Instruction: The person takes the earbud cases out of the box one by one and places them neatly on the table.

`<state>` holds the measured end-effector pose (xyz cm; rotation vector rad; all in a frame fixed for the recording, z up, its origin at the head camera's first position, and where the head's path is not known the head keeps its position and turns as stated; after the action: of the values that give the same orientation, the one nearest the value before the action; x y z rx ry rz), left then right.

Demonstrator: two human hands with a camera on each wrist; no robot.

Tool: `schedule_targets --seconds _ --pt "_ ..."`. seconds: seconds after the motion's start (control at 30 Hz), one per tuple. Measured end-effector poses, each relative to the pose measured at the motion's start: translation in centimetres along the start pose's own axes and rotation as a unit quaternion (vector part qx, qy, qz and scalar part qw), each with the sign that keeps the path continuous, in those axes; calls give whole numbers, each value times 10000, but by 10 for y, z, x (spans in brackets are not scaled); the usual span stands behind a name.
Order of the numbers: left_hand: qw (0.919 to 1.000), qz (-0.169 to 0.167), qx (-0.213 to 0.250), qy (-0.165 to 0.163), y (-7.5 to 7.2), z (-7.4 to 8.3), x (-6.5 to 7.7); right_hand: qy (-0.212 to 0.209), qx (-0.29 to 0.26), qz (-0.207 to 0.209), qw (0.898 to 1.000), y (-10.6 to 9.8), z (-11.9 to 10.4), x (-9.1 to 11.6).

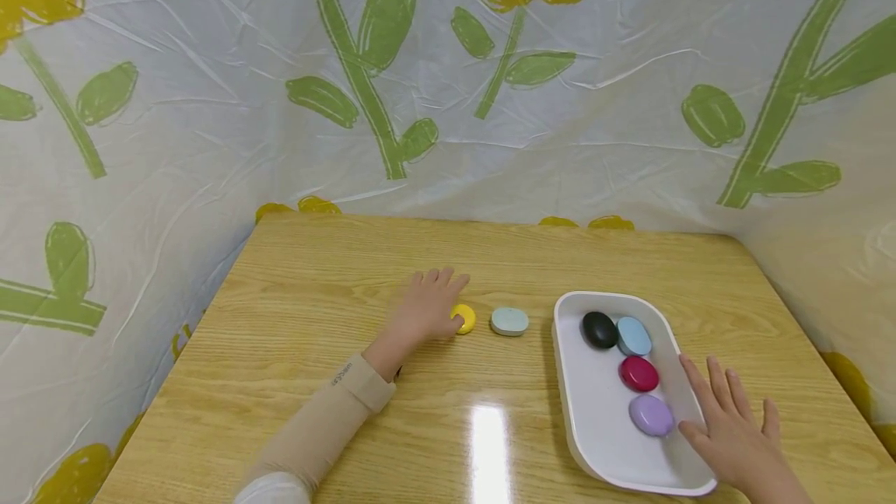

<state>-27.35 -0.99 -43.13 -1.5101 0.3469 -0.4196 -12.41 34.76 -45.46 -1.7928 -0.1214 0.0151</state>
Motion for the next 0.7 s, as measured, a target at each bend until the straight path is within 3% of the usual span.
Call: schedule_targets --seconds 0.27,0.57,0.7 --pt "9931 441 -543 946 -18 74 -25 26 -8 38 10000 0 -1 0" --pt "9730 731 -924 1985 -14 153 -47 101 -91 -151 9998 -1 -1 0" --pt "9649 684 -1001 2330 -10 181 -54 140 -130 -245 9995 -2 -1 -1"
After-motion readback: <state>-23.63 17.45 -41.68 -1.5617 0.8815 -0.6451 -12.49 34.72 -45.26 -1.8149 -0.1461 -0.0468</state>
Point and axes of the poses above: each hand's wrist, its own x-axis away from the middle knuckle, its own y-axis out of the palm, z = x × y, the point moved 7 cm from there along -x, towards the middle knuckle, and after that the axes turned 1 degree about -z, right-handed, at the moved point
